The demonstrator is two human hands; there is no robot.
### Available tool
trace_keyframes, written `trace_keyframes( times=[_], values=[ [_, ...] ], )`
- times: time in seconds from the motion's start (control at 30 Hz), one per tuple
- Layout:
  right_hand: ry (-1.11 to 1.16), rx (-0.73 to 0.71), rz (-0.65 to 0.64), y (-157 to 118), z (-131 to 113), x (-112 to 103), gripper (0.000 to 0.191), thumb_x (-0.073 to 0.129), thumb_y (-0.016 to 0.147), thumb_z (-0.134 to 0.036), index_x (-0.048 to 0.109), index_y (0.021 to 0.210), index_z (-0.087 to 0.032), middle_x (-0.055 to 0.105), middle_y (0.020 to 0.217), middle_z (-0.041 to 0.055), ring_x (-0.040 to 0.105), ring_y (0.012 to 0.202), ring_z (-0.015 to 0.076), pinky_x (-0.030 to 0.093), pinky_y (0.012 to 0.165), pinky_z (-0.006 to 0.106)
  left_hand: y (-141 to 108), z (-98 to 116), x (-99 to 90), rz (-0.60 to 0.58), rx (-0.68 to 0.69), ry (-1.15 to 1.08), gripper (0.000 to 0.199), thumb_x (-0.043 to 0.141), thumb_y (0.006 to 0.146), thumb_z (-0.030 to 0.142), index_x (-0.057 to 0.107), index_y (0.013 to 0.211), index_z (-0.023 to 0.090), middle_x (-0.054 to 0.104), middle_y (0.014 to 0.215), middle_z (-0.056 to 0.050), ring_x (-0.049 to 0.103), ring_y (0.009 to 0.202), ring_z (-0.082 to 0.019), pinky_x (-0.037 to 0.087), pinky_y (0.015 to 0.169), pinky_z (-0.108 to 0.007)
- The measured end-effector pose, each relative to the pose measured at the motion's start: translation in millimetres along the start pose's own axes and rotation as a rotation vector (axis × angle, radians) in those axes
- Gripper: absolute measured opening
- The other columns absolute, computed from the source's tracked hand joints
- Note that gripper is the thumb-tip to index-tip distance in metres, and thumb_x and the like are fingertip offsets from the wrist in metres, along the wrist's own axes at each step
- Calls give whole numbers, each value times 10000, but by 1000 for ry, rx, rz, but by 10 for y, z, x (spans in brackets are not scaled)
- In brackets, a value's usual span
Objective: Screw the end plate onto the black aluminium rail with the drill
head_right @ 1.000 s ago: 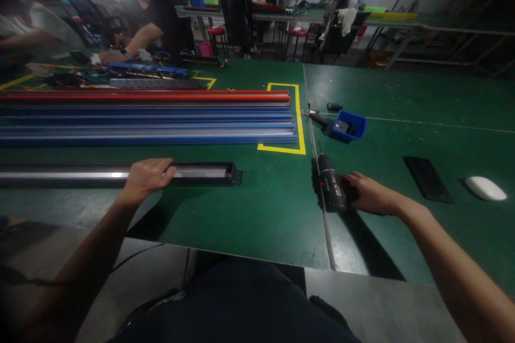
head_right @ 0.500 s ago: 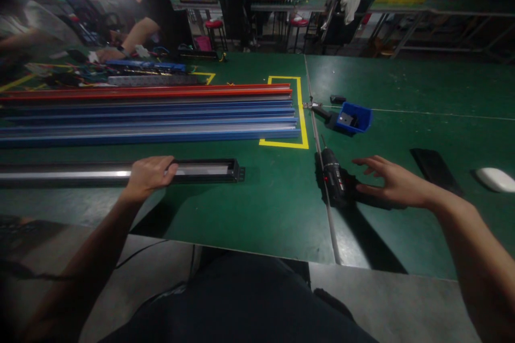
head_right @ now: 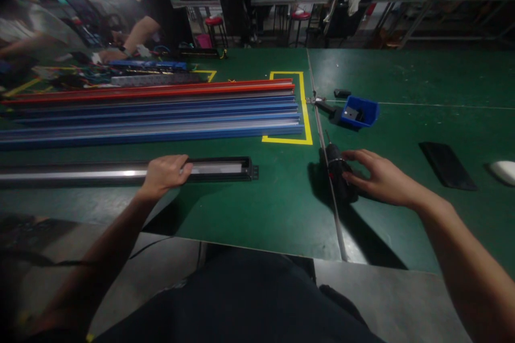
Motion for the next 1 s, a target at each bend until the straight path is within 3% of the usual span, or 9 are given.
trace_keyframes(
  times=[0.17, 0.4, 0.53, 0.7, 1.0],
  values=[
    [173, -92, -88, 106, -383, 310, 649, 589, 1000, -508, 520, 1514, -118, 685, 1336, 184, 706, 1118, 306, 599, 968, 465, 152, 311, -3, 36, 57, 30, 515, 366, 1016, 469, 748, 887, 150, 788, 834, -159, 726, 706, -276, 429, 571, -351],
    [256, -120, -145, 312, -678, 633, 704, 576, 1011, -507, 441, 1572, -105, 715, 1295, 181, 736, 862, 240, 608, 788, 400, 302, 634, -103, 39, 72, -44, 523, 391, 1014, 491, 744, 852, 139, 778, 816, -183, 727, 708, -291, 424, 567, -355],
    [305, -125, -159, 438, -728, 700, 723, 624, 982, -494, 447, 1570, -113, 752, 1205, 164, 725, 770, 225, 587, 715, 371, 357, 814, -117, 39, 77, -70, 534, 394, 1017, 513, 738, 841, 145, 771, 795, -182, 723, 698, -290, 430, 571, -357],
    [311, -87, -200, 557, -770, 841, 811, 704, 912, -519, 475, 1534, -52, 753, 1055, 172, 732, 826, 287, 579, 721, 396, 433, 1053, -127, 51, 76, -98, 545, 385, 1025, 508, 740, 835, 141, 764, 790, -188, 719, 695, -289, 442, 574, -365],
    [274, -55, -183, 567, -741, 817, 562, 600, 985, -549, 561, 1283, -74, 726, 945, 167, 711, 833, 306, 547, 721, 410, 566, 1340, -135, 53, 67, -155, 594, 374, 1032, 525, 749, 817, 117, 744, 759, -193, 716, 694, -302, 446, 581, -383]
  ],
)
Point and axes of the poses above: each hand's wrist, its own y-axis towards the middle knuckle, its own x-axis out of the palm, z = x × y, the point moved 5 cm from there along y, towards the middle knuckle
